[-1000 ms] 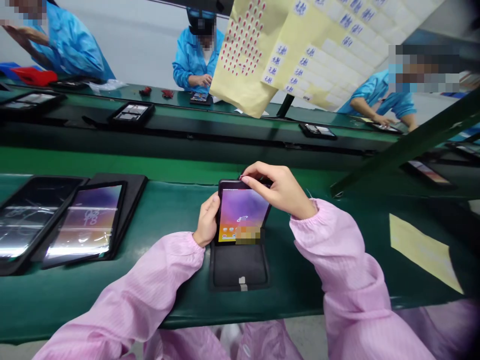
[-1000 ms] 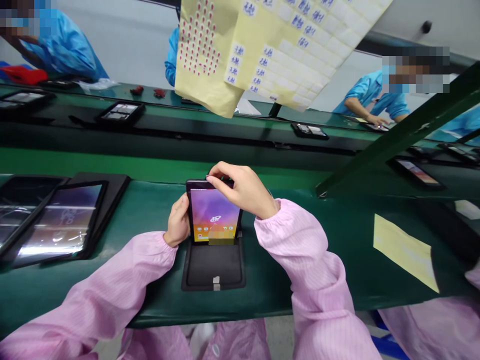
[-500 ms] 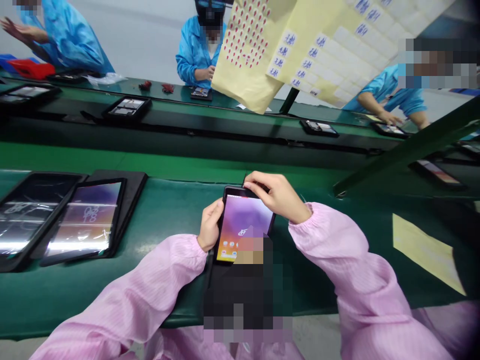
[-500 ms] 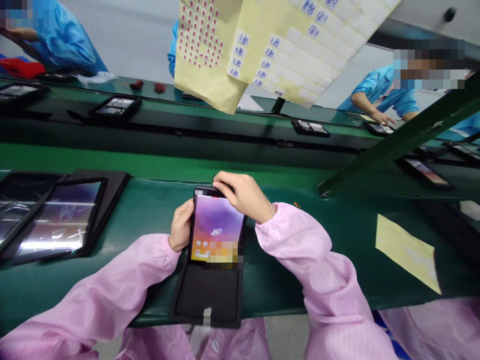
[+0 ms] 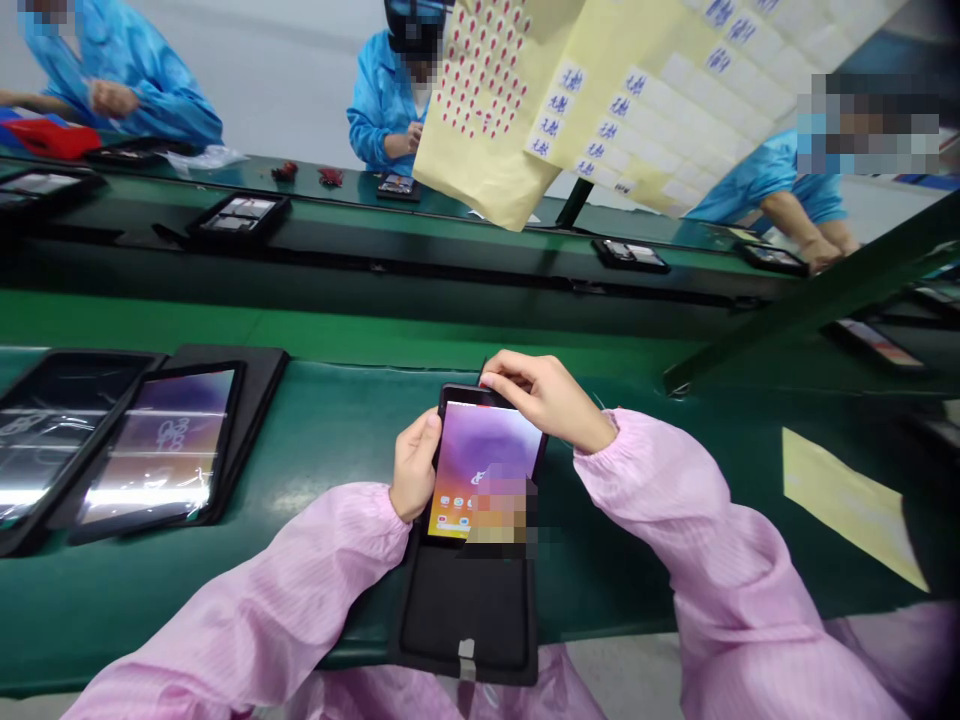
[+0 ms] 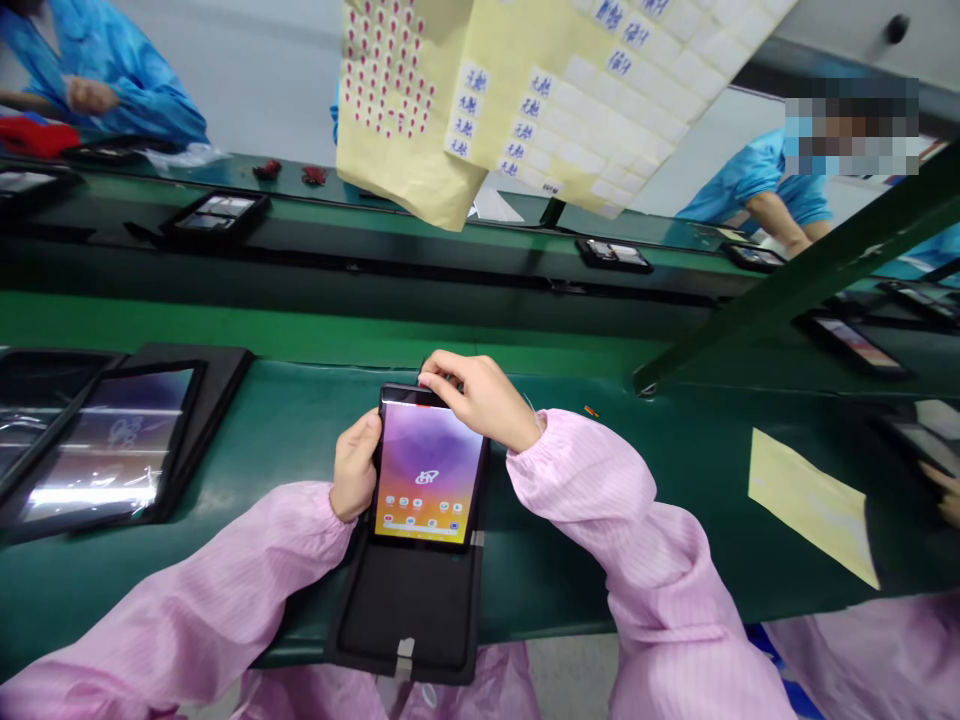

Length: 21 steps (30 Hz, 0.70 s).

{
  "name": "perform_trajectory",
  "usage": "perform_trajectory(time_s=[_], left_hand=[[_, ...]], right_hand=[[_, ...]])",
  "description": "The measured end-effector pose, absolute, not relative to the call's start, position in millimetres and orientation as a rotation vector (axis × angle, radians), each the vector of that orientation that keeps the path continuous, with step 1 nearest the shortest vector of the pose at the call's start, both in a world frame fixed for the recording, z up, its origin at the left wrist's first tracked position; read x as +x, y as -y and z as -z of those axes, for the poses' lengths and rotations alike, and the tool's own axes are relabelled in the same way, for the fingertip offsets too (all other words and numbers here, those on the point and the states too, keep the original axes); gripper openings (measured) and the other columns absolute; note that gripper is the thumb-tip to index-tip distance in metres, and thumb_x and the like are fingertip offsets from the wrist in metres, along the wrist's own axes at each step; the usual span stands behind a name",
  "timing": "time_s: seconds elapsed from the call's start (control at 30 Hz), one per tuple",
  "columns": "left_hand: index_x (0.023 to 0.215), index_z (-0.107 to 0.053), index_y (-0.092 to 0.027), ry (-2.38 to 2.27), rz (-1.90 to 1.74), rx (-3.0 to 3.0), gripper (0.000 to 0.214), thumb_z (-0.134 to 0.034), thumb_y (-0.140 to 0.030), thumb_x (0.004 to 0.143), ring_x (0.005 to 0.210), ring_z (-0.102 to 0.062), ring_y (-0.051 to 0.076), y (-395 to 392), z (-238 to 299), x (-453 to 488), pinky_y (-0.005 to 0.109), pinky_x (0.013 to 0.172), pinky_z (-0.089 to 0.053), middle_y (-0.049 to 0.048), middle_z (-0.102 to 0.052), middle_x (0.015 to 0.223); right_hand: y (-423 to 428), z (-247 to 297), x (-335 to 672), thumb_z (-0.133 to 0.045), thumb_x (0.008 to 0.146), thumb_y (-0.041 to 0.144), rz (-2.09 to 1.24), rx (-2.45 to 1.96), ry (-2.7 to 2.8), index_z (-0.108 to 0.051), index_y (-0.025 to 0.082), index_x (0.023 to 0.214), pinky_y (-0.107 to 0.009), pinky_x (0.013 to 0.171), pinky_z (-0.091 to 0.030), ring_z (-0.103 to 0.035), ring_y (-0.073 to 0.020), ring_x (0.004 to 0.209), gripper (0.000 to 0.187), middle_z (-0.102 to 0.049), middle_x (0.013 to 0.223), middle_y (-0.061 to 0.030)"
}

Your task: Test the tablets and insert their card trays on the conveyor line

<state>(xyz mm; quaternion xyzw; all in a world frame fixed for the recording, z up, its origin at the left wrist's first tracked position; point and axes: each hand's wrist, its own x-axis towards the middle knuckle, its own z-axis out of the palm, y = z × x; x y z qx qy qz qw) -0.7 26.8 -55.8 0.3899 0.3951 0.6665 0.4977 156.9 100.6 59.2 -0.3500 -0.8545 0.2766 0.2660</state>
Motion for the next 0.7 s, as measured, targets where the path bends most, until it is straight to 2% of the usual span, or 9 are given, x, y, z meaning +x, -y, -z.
perform_trajectory(time_s=[0.13, 0.47, 0.6, 0.7], left_hand=[[0.101, -0.072, -0.016, -0.943, -1.594, 0.938, 0.041, -0.053, -0.050, 0.090, 0.077, -0.064, 0.017, -29.1, 55.4, -3.7, 0.028, 0.074, -0.049, 0.0071, -0.072, 0.093], [0.096, -0.073, -0.017, -0.959, -1.570, 0.830, 0.038, -0.060, -0.051, 0.085, 0.075, -0.064, 0.018, -30.7, 42.5, -5.5, 0.028, 0.072, -0.049, 0.0048, -0.073, 0.088], [0.092, -0.071, -0.017, -0.998, -1.476, 0.717, 0.037, -0.063, -0.052, 0.083, 0.069, -0.063, 0.015, -19.4, 35.9, -4.5, 0.025, 0.066, -0.049, 0.0034, -0.072, 0.082], [0.095, -0.070, -0.017, -1.072, -1.347, 0.594, 0.038, -0.065, -0.052, 0.081, 0.074, -0.065, 0.015, -1.6, 41.4, -2.0, 0.025, 0.069, -0.051, 0.0044, -0.073, 0.088]], right_hand=[[-102.9, -61.1, 154.9, -0.053, 0.091, 0.035, -0.845, -0.939, 2.240, -0.056, 0.018, 0.083, -0.022, 0.061, -0.042, -0.052, -0.0090, 0.060, 0.019, -0.061, 0.072, 0.0008], [-109.1, -63.1, 154.2, -0.053, 0.092, 0.031, -0.815, -0.875, 2.242, -0.056, 0.018, 0.081, -0.021, 0.062, -0.045, -0.056, -0.0087, 0.063, 0.017, -0.061, 0.073, 0.0009], [-114.5, -64.1, 161.2, -0.055, 0.091, 0.037, -0.883, -0.914, 2.008, -0.055, 0.018, 0.084, -0.019, 0.055, -0.048, -0.059, -0.0088, 0.063, 0.020, -0.063, 0.077, 0.0000], [-112.9, -52.3, 185.2, -0.057, 0.089, 0.044, -0.906, -1.006, 1.708, -0.054, 0.019, 0.087, -0.019, 0.051, -0.051, -0.063, -0.0102, 0.065, 0.026, -0.064, 0.081, -0.0006]])
